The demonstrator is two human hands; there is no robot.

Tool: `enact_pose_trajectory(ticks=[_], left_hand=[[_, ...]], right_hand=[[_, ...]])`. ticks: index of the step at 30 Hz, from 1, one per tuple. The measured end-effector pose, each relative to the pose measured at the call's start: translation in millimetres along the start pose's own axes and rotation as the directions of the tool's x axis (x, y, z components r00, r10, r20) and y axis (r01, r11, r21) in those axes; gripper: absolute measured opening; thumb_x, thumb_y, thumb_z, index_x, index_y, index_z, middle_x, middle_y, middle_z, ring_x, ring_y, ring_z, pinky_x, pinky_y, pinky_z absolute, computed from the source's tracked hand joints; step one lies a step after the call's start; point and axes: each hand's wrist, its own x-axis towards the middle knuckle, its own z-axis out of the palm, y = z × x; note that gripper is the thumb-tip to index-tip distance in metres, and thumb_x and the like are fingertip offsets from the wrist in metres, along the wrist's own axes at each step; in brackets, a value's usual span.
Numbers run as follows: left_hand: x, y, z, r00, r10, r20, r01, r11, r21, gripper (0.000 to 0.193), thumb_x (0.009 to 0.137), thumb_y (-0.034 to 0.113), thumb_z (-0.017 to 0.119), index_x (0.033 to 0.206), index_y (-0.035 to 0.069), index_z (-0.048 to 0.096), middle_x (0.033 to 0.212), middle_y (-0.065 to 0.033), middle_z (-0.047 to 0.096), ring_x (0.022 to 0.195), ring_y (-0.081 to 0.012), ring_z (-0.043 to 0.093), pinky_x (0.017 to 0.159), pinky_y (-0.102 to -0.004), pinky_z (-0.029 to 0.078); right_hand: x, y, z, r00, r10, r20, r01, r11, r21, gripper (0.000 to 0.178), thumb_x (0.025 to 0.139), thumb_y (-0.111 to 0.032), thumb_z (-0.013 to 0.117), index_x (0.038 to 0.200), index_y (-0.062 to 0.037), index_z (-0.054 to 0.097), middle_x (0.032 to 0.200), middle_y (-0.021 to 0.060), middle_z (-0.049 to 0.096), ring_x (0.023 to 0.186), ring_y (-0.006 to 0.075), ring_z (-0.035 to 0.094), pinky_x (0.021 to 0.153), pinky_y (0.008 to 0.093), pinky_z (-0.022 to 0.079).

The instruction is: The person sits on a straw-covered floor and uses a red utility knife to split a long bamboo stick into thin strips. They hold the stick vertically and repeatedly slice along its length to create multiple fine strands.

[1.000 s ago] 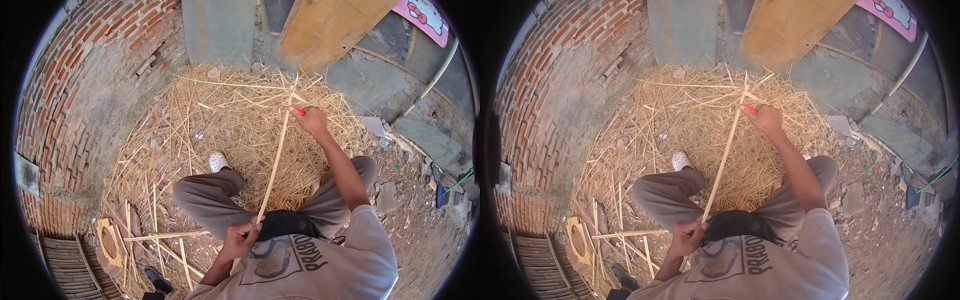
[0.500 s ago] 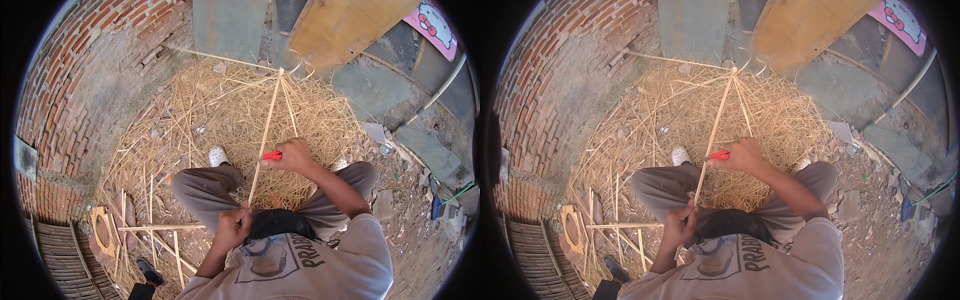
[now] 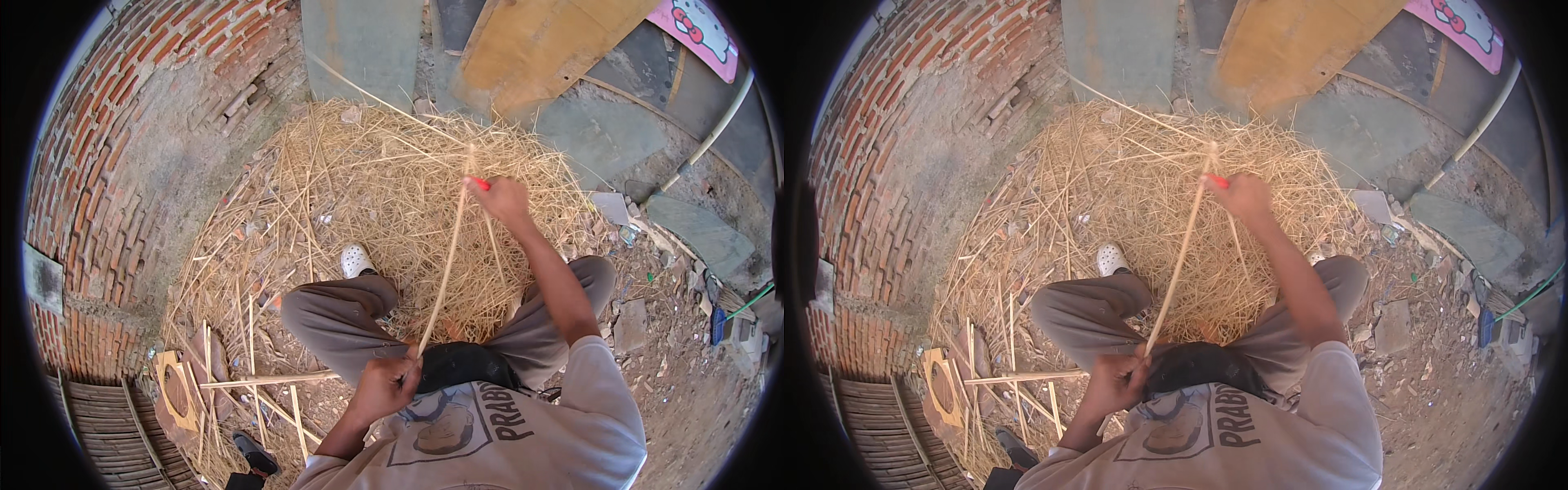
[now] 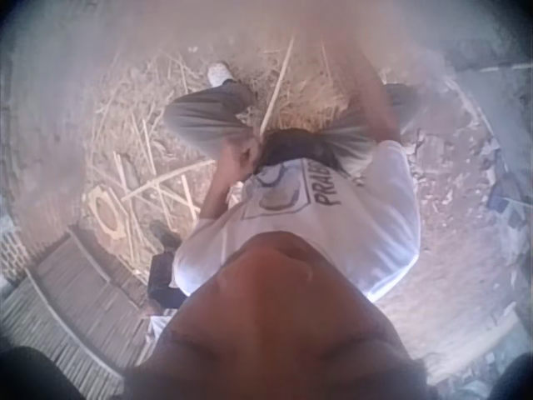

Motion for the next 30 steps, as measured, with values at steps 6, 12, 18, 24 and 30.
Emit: enact_pose_trajectory(ticks=[6, 12, 18, 24, 30], left_hand=[[-23.3, -10.8, 3.2, 0.996, -0.078, -0.044, 0.074, 0.994, -0.082, 0.020, 0.089, 0.006, 0.063, 0.071, -0.004, 0.063, 0.054, -0.0171, 0.052, 0.044, -0.0146, 0.050, 0.049, -0.0302, 0.042], [-9.8, -21.9, 2.4, 0.963, -0.199, -0.183, 0.201, 0.980, -0.009, 0.010, 0.087, 0.006, 0.064, 0.082, -0.002, 0.066, 0.062, -0.0221, 0.056, 0.055, -0.0376, 0.060, 0.052, -0.0380, 0.046], [20.0, -23.9, 12.6, 0.939, -0.133, -0.317, 0.142, 0.990, 0.005, 0.010, 0.085, 0.005, 0.065, 0.080, -0.004, 0.065, 0.067, -0.0228, 0.057, 0.060, -0.0398, 0.060, 0.052, -0.0377, 0.045], [26.2, -4.5, 11.0, 0.950, -0.096, -0.298, 0.113, 0.993, 0.038, 0.008, 0.086, 0.004, 0.065, 0.081, -0.003, 0.066, 0.064, -0.0210, 0.057, 0.054, -0.0364, 0.058, 0.051, -0.0367, 0.044], [40.0, 16.3, 14.4, 0.937, -0.058, -0.344, 0.050, 0.998, -0.032, 0.009, 0.088, 0.003, 0.064, 0.088, -0.006, 0.066, 0.058, -0.0164, 0.048, 0.050, -0.0128, 0.043, 0.050, -0.0302, 0.038]], right_hand=[[23.3, 27.3, 3.0, 0.984, 0.062, -0.167, -0.071, 0.996, -0.053, 0.089, 0.078, -0.089, 0.036, 0.057, -0.0077, 0.065, 0.049, 0.0071, 0.056, 0.048, 0.0227, 0.060, 0.047, 0.0365, 0.045], [-33.3, -27.5, -8.2, 0.979, -0.135, 0.151, 0.143, 0.989, -0.044, 0.091, 0.076, -0.091, 0.033, 0.065, -0.0079, 0.069, 0.053, 0.0096, 0.058, 0.053, 0.0265, 0.063, 0.050, 0.0389, 0.048], [-128.5, -78.0, 14.1, 0.782, -0.622, 0.050, 0.621, 0.783, 0.028, 0.075, 0.076, -0.083, 0.052, 0.060, -0.0109, 0.067, 0.048, 0.0067, 0.057, 0.047, 0.0245, 0.061, 0.045, 0.0379, 0.047], [-95.4, -58.9, 6.4, 0.884, -0.445, 0.142, 0.452, 0.892, -0.025, 0.074, 0.075, -0.080, 0.055, 0.060, -0.0088, 0.067, 0.051, 0.0103, 0.059, 0.049, 0.0275, 0.062, 0.048, 0.0422, 0.049], [-113.4, -63.5, 7.0, 0.865, -0.502, 0.005, 0.502, 0.865, 0.009, 0.067, 0.078, -0.074, 0.060, 0.060, -0.0095, 0.066, 0.052, 0.0114, 0.059, 0.048, 0.0276, 0.062, 0.047, 0.0409, 0.048]])
